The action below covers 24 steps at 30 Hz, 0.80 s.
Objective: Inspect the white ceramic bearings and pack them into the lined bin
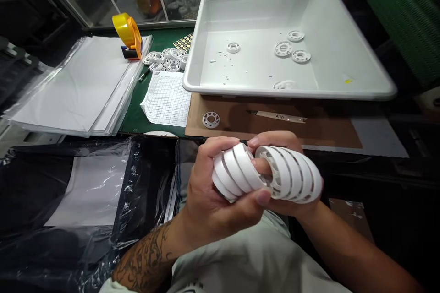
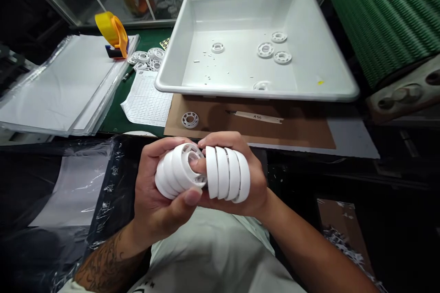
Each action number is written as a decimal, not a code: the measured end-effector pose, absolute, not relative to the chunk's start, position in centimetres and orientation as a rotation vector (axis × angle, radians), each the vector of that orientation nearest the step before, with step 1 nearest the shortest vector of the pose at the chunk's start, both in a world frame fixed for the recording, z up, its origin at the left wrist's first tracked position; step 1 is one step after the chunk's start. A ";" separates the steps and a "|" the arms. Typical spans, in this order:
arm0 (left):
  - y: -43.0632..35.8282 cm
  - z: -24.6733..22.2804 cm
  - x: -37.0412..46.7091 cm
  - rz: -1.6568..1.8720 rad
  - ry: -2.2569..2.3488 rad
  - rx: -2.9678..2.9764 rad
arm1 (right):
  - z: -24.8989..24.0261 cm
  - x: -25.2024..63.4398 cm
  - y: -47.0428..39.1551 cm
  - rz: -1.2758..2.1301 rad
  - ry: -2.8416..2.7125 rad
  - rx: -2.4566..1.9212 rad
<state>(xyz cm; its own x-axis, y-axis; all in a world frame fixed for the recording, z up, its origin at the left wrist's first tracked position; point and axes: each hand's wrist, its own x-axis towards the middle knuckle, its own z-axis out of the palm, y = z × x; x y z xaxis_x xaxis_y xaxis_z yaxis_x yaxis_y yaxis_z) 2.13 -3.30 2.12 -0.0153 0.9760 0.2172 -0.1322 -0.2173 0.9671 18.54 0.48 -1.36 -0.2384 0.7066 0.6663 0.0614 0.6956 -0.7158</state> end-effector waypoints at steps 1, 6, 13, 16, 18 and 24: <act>-3.3 2.1 2.0 1.419 0.990 1.272 | -1.2 18.7 0.6 0.710 -1.745 -0.602; -3.3 1.9 2.1 1.411 0.913 1.267 | -0.8 19.3 1.1 0.805 -1.755 -0.499; -2.9 0.6 1.7 1.391 0.837 1.352 | -0.7 19.8 1.6 0.688 -1.792 -0.492; -3.0 0.5 1.3 1.314 0.785 1.357 | -0.4 19.7 1.4 0.622 -1.830 -0.489; -3.2 0.4 1.0 1.278 0.768 1.340 | -0.2 19.3 1.1 0.577 -1.810 -0.530; -3.0 0.1 0.9 1.291 0.682 1.357 | -0.1 18.6 -0.2 0.596 -1.646 -0.697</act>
